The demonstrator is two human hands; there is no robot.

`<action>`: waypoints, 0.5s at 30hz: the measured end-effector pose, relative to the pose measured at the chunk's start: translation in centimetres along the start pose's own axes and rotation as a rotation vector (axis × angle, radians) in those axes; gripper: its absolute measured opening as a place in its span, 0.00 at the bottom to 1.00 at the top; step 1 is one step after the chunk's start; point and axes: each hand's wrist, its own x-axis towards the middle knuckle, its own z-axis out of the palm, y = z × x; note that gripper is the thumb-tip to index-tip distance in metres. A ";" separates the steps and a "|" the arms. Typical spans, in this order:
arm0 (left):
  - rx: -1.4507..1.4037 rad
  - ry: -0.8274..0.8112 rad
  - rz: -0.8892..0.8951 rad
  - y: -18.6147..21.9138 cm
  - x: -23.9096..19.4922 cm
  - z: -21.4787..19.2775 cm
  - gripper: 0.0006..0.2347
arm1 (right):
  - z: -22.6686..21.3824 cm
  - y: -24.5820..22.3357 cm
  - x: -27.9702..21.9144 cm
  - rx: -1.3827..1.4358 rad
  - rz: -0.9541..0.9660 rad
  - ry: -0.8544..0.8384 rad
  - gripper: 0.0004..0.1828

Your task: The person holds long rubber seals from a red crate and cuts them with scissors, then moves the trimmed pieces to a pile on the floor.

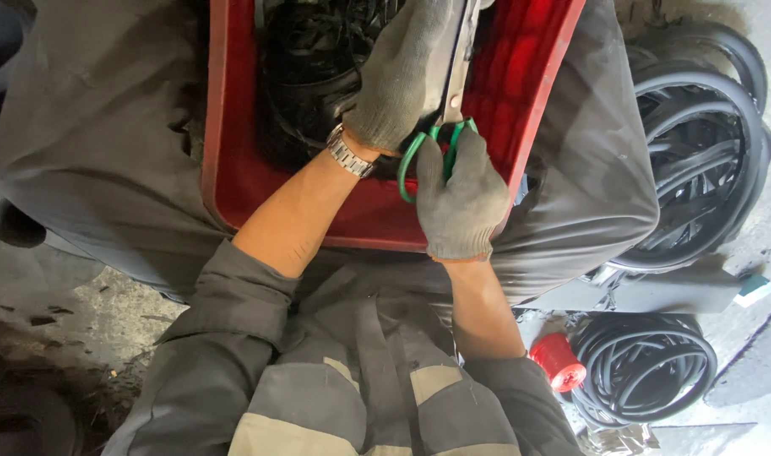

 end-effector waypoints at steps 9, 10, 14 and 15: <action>1.089 0.026 0.773 0.7 0.2 -1.5 0.18 | -1.0 0.0 -1.6 0.003 0.003 -0.078 0.18; 1.085 0.044 0.726 0.2 0.4 -1.7 0.18 | -1.1 -0.1 -2.0 0.026 -0.002 -0.079 0.17; 0.203 0.134 0.165 -1.0 0.2 -2.2 0.18 | -1.0 -0.3 -2.7 0.057 0.021 -0.109 0.16; 0.086 0.086 0.118 -1.1 0.1 -2.1 0.18 | -0.9 -0.4 -2.7 0.050 0.039 -0.121 0.17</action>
